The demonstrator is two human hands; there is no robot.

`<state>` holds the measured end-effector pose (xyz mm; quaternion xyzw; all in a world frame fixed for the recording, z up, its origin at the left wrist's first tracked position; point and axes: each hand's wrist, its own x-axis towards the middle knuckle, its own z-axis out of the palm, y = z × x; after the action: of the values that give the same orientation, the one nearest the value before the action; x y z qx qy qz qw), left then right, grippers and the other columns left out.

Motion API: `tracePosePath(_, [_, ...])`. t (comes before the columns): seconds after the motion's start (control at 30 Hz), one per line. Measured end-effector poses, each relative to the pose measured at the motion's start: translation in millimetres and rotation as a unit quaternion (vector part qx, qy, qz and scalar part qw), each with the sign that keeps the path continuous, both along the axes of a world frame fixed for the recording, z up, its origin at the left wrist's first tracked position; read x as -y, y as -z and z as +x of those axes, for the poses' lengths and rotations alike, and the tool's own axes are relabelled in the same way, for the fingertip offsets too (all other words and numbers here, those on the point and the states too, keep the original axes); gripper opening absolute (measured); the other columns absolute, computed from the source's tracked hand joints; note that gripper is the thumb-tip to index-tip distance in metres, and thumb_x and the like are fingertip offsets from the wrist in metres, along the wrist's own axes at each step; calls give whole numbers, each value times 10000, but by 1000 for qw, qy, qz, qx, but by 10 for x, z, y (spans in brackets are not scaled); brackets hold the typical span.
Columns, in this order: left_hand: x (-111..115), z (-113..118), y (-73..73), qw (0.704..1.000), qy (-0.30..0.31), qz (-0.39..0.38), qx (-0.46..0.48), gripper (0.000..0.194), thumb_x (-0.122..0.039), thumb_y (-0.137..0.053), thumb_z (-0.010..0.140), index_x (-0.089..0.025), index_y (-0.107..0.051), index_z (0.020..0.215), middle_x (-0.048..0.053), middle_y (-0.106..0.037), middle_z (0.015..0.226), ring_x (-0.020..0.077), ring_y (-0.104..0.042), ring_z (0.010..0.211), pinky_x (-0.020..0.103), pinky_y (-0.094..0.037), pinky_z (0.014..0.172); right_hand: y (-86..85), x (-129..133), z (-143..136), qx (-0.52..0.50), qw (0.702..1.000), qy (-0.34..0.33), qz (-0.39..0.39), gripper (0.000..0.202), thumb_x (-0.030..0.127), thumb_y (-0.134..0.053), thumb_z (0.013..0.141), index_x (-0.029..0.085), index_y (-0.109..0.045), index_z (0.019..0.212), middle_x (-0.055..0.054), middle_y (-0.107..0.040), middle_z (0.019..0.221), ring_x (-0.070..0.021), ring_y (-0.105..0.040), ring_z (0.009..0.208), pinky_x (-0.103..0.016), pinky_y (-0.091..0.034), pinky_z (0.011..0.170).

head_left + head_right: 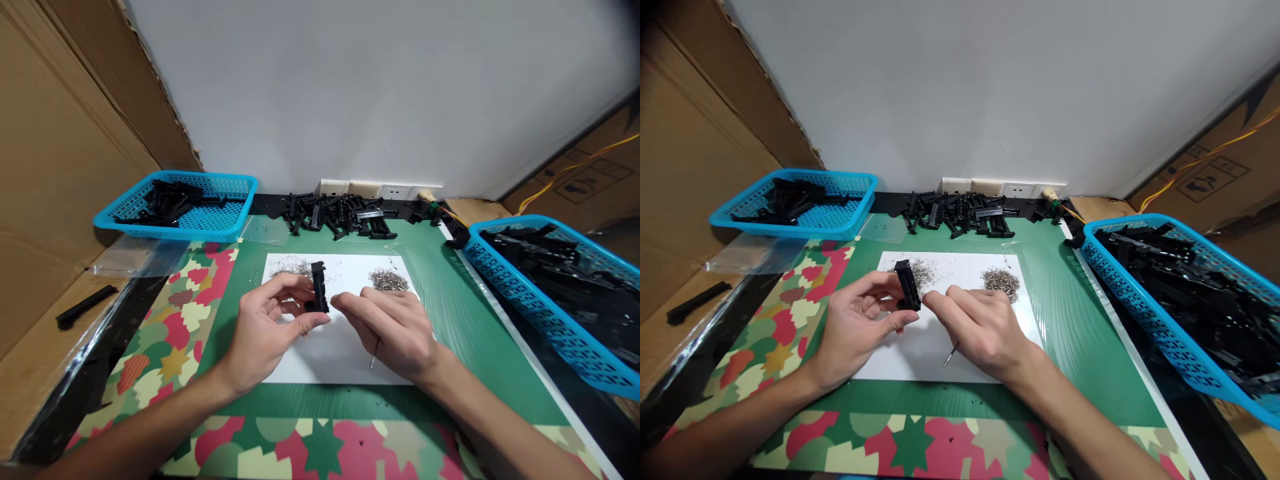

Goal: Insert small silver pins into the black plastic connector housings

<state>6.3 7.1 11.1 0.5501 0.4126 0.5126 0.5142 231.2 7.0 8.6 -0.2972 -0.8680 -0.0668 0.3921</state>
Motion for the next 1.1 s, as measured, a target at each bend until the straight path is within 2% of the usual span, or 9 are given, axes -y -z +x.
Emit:
tracePosePath(0.13, [-2,-1,-1,1000,8,-5,9,382,-215,-974,706,-180,-750,1014,47,-728,963,165,-707,808,181,-617,557,-14,-12,-25,3,1000,-16,-19,211,37,-553,1017,134,-630,1187,37,-458,709,-111,-336,593,-282,-248,523])
tracePosePath(0.27, [-14,-14,1,1000,15,-11,16,384,-188,-972,704,-172,-749,1017,51,-723,975,165,-703,825,189,-629,597,-78,-13,-76,-51,996,-9,-67,164,52,-564,1029,182,-650,1082,50,-511,701,-87,-381,559,-261,-261,498])
tracePosePath(0.53, [-25,-34,10,995,56,-57,68,447,-149,-990,663,-181,-745,1035,15,-706,886,121,-657,669,181,-608,524,-142,-26,-108,-131,980,-48,-140,114,97,-632,1023,181,-708,1011,32,-584,699,-78,-457,550,-242,-298,500])
tracePosePath(0.77, [-53,-35,42,988,71,-94,99,473,-149,-1012,618,-153,-762,1019,25,-718,872,119,-649,637,191,-615,477,-216,-15,-124,-201,939,-81,-266,88,163,-701,994,167,-776,949,30,-579,663,-79,-460,536,-230,-336,517])
tracePosePath(0.9, [-51,-17,46,986,76,-99,114,458,-176,-1018,617,-132,-758,991,51,-749,887,128,-667,629,192,-609,459,-239,0,-137,-230,912,-75,-332,124,215,-711,989,179,-801,912,13,-626,659,-88,-463,528,-233,-337,503])
tracePosePath(1.1, [-47,5,20,985,81,-88,126,460,-232,-1008,655,-136,-752,1025,81,-775,963,137,-687,648,195,-607,459,-185,24,-186,-280,877,-53,-386,127,264,-748,954,180,-812,883,-1,-662,652,-89,-444,519,-226,-325,476])
